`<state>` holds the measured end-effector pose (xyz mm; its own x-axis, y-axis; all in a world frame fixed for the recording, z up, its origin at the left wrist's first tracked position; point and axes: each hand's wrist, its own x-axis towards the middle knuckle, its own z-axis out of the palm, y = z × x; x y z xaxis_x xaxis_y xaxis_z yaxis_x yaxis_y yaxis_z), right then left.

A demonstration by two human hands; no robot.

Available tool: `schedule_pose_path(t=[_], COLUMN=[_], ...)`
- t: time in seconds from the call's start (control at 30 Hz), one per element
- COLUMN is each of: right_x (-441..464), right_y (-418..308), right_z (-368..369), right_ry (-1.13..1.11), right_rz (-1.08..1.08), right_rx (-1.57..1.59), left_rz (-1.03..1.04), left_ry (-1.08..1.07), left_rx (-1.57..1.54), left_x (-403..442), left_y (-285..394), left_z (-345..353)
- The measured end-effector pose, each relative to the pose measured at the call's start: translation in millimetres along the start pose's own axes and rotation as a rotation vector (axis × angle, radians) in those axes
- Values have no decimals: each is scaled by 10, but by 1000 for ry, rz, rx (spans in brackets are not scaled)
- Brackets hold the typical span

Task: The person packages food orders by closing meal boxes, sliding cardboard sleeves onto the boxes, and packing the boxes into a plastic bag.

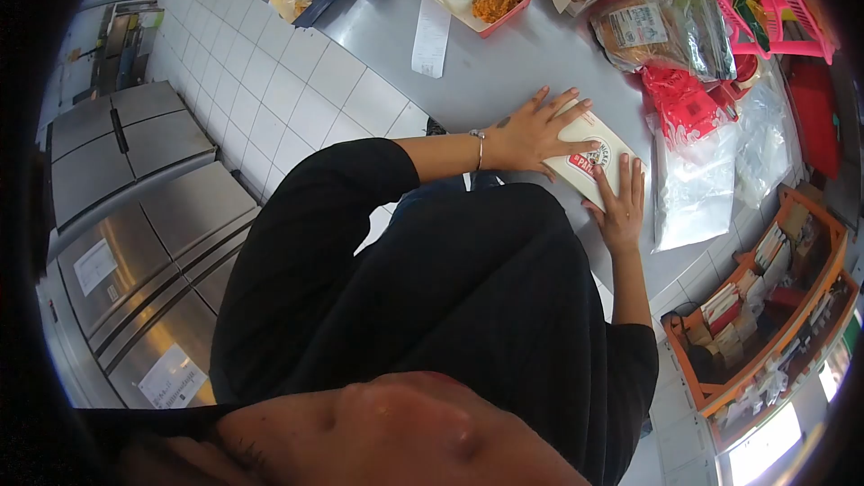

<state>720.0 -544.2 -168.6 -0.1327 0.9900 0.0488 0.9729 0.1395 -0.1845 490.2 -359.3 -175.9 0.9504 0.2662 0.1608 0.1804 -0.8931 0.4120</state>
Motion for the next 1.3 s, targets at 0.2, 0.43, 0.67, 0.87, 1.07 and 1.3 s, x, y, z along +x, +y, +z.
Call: schedule_pose_path(t=[0.2,0.43,0.67,0.87,1.07,1.3], right_x=[54,82,635,2823,4081,4301], right_y=[-43,-38,-192,-774,-877,-859], right_z=[-132,-273,-423,-847,-1019,-415], right_ry=[9,-46,2,568,324,-5], right_rz=[-39,-29,139,-144,256,298], right_rx=[-30,14,-63,299,514,388], left_rz=[-3,141,262,-5,-822,-558], left_ry=[-90,27,161,468,996,773], left_rx=[73,-82,-111,-297,-208,-342], left_x=[106,24,-79,-141,-777,-1006], left_y=[45,-25,-37,-55,-1471,-2248], left_z=[-53,47,420,344,-667,-946])
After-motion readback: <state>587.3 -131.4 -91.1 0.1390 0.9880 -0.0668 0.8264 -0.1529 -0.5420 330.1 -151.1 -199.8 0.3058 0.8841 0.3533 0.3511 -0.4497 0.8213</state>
